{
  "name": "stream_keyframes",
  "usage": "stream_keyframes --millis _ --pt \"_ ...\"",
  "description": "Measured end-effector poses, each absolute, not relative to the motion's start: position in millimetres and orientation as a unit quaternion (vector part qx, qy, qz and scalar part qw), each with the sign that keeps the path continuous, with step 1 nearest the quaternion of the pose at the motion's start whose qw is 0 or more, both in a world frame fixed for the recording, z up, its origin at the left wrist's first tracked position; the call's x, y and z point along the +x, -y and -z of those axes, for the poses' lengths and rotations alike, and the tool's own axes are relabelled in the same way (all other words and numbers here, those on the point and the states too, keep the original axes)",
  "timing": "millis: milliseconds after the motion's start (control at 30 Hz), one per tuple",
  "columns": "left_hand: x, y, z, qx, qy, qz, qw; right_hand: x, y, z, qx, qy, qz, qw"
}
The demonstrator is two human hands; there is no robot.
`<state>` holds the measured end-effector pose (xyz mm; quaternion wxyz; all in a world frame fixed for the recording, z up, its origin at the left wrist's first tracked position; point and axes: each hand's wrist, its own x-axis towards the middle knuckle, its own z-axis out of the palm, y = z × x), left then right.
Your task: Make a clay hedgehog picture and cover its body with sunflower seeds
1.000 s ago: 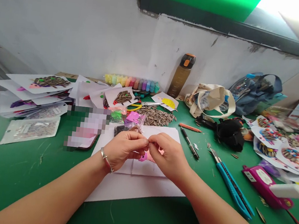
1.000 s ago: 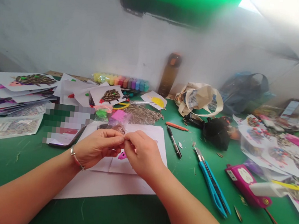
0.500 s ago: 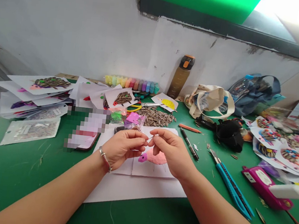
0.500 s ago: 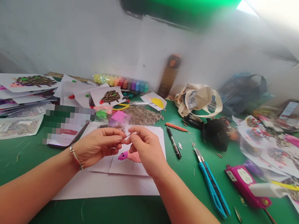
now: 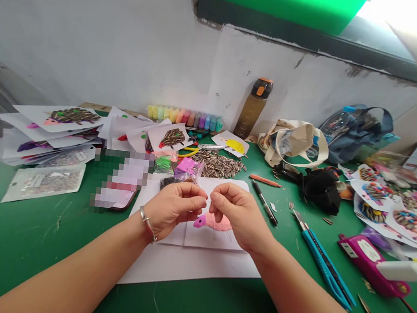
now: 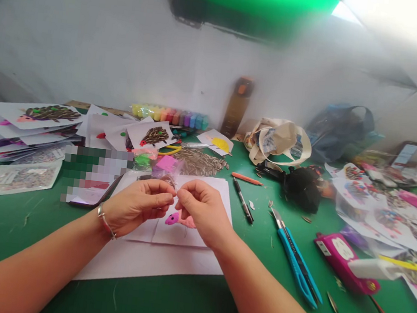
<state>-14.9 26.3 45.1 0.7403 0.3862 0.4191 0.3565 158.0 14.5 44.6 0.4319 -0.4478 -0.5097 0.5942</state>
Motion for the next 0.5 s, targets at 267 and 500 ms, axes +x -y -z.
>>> stream_keyframes --millis 267,500 --pt "-16.5 -29.4 -42.8 0.391 -0.457 -0.373 0.707 159.2 -14.1 -47.4 -0.479 0.535 -0.555 0.420" --pt "-15.4 -27.0 -43.9 0.403 -0.445 -0.357 0.716 160.0 -14.2 -47.8 -0.481 0.533 -0.556 0.419"
